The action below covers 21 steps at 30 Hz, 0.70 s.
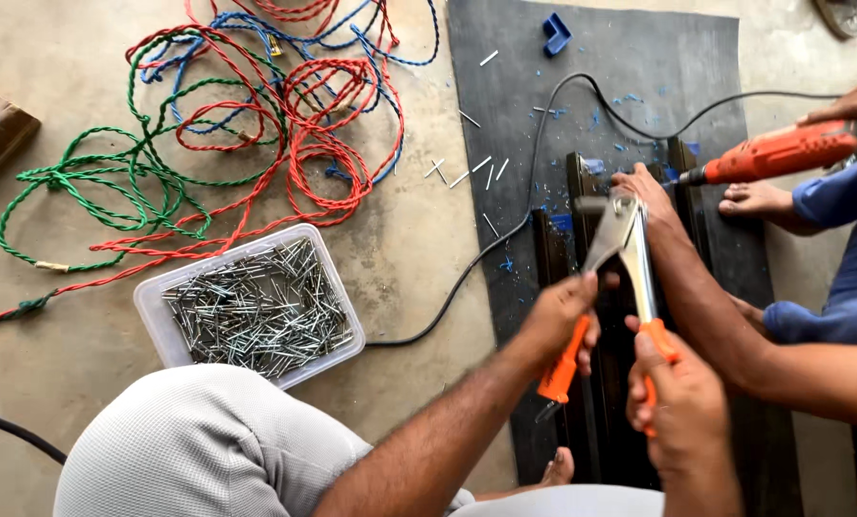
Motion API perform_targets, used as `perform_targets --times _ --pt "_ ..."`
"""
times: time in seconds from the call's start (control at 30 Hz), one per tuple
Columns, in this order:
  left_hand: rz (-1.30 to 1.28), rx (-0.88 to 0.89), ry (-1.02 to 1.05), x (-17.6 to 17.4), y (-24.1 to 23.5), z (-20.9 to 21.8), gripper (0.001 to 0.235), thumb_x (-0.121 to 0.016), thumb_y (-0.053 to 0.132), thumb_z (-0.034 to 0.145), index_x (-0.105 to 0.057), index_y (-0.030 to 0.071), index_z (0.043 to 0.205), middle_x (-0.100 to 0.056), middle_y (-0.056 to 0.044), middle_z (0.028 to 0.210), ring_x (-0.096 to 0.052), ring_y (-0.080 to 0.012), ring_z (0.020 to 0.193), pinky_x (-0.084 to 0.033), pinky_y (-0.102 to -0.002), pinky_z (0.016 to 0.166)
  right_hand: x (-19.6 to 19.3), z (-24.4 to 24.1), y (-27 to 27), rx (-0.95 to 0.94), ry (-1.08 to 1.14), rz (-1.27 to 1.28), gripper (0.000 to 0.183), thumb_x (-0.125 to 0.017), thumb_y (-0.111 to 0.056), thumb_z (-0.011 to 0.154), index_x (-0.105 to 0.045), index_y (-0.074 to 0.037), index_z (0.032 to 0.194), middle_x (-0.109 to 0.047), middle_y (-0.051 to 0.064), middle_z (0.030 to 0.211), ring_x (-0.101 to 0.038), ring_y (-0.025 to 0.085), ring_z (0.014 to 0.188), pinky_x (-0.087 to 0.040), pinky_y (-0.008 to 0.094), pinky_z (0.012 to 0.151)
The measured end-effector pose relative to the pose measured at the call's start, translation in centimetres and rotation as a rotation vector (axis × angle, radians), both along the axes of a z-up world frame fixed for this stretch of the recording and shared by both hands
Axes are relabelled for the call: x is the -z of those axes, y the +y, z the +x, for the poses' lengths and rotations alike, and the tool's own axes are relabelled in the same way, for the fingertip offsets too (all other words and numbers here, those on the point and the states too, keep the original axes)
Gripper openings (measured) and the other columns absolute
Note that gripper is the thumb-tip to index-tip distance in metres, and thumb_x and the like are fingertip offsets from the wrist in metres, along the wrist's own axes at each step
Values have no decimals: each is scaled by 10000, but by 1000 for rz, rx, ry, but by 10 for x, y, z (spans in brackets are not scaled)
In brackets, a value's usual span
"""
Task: The person fits plastic corner pieces into metal frame slats, drills holes into the slats using a power drill, and fastens rivets into the drilled holes with a rivet gun.
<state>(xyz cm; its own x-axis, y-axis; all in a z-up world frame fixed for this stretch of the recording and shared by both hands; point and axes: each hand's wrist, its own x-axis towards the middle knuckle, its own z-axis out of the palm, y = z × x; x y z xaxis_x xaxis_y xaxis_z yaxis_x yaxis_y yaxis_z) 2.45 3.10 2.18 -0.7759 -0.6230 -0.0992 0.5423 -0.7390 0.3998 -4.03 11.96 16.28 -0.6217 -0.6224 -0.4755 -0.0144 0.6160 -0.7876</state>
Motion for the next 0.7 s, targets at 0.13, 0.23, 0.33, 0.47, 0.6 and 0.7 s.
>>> perform_targets --times 0.13,0.23,0.33,0.47,0.6,0.7 --pt "65 86 -153 20 22 -27 525 -397 570 1071 -606 95 1150 -455 28 542 -435 -75 366 -406 -258 343 24 4 5 78 156 48 292 -604 -266 995 -643 -85 1221 -440 -7 555 -352 71 365 -286 236 329" --pt "35 59 -186 33 19 -46 541 -390 577 1076 -597 78 1089 -460 26 554 -440 -80 376 -401 -266 342 32 -10 -3 53 159 31 294 -607 -267 1019 -617 -37 1201 -447 -9 562 -366 71 376 -296 234 333" --pt "32 64 -226 42 10 -44 543 -375 587 1067 -585 87 1056 -456 28 557 -442 -79 376 -409 -271 341 36 -10 -14 33 144 38 311 -601 -268 1008 -621 -67 1244 -443 -23 556 -369 58 382 -301 223 334" --pt "86 93 -257 36 4 -36 545 -370 598 1055 -570 92 1041 -450 35 562 -436 -66 377 -426 -270 345 32 -3 -27 12 192 87 341 -595 -252 994 -643 -91 1291 -440 -29 553 -364 52 390 -301 221 335" --pt "93 101 -262 32 7 -33 553 -364 604 1057 -566 90 1036 -452 36 565 -438 -60 383 -432 -262 351 31 2 -26 27 190 116 338 -588 -253 997 -644 -89 1287 -435 -30 552 -362 48 390 -301 217 337" --pt "78 103 -274 31 9 -32 555 -360 603 1058 -571 89 1040 -452 39 566 -448 -58 392 -446 -261 360 29 1 -26 59 189 140 338 -589 -248 994 -641 -90 1289 -436 -27 552 -363 50 385 -298 218 336"
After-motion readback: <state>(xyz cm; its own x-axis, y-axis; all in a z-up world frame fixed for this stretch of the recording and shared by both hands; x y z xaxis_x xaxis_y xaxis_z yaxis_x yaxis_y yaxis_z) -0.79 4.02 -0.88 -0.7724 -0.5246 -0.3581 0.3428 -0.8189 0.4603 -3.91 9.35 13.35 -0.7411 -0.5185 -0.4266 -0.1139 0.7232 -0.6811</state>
